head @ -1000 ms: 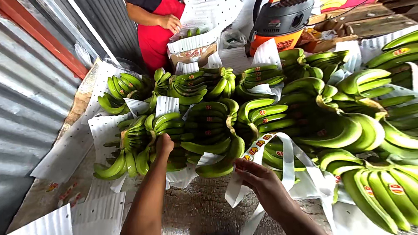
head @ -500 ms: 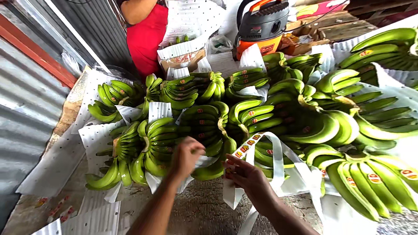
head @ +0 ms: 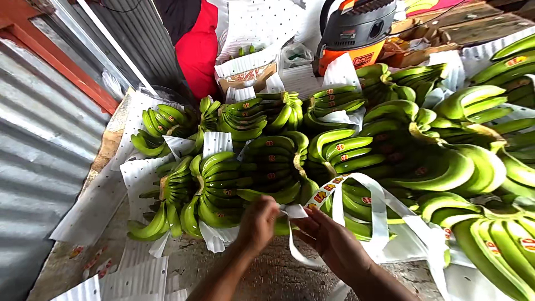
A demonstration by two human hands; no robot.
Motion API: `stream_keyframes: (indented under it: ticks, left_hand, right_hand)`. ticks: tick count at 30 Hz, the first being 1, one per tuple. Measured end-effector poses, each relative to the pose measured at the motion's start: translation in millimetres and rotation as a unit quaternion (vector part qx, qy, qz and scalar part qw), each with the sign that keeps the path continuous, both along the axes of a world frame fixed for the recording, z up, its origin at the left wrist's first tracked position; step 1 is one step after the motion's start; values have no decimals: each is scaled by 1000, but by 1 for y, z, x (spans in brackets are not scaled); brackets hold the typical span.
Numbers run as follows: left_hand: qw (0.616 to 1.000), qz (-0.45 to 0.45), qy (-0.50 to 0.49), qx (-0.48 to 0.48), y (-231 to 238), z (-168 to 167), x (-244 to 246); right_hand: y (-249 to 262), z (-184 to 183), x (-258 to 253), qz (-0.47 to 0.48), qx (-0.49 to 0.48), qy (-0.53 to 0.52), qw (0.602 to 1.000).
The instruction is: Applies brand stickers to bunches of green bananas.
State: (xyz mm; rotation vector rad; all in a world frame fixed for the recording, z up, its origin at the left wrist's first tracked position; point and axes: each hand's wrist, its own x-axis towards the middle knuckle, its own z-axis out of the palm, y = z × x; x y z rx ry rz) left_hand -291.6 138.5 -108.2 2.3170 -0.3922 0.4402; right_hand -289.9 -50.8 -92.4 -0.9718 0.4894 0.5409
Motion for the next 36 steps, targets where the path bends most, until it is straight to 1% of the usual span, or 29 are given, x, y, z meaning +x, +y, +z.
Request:
stream_keyframes:
  ticks: [2,4,5,7,9,11,14,17,20,21,23,24,25,27,30,32,36]
  left_hand:
    - [986,114,112,-46,28,7,27]
    - [951,236,192,-50,61,6,61]
    - [935,281,213,-37,77,-1,79]
    - [907,325,267,22,101,-17,109]
    - [882,321,334,92,111,-28,130]
    - [855,322,377,155,110,-34,140]
    - [823,326,392,252,104,-39,144]
    - [798,328,388,323,100,-44,149]
    - [765,304,410,392,95,-37,152]
    - [765,282,419,399,96,-34,151]
    - [780,217,444,383,101,-28,145]
    - [778,189,464,379,102,-26,141]
    - [767,172,483,386,101,-26,136]
    - [749,168,492,411,99,-28,125]
    - [753,187,481,409,103,-33,120]
    - [754,182,487,403,105,-33,121]
    - [732,153,514,421,101,-27,125]
  right_hand:
    - [-4,-2,4,-44,-25,-3,999]
    - [-10,-3,5,-67,-33,-10,997]
    - [-12,-3,4,-75,-32,-15,997]
    - [-15,-3,2,-79,-27,-21,996]
    - [-17,-2,-1,-76,-25,-23,997]
    - [-21,-5,-3,-77,-26,-28,996]
    - [-26,-7,-5,-85,-37,-32,995]
    - [-28,-7,-2,-97,-41,-38,994]
    - [-31,-5,-1,-102,-44,-46,993]
    - [-32,-4,-2,-104,-45,-48,992]
    - [-34,-3,-1,-109,-45,-47,992]
    - [-34,-3,0,-111,-43,-45,992]
    - [-34,-3,0,-111,-41,-44,992]
    - [-32,-3,0,-107,-37,-42,993]
    - [-25,1,2,-96,-37,-50,993]
    - [-22,3,0,-84,-39,-54,994]
    - [-17,5,-1,-77,-40,-59,995]
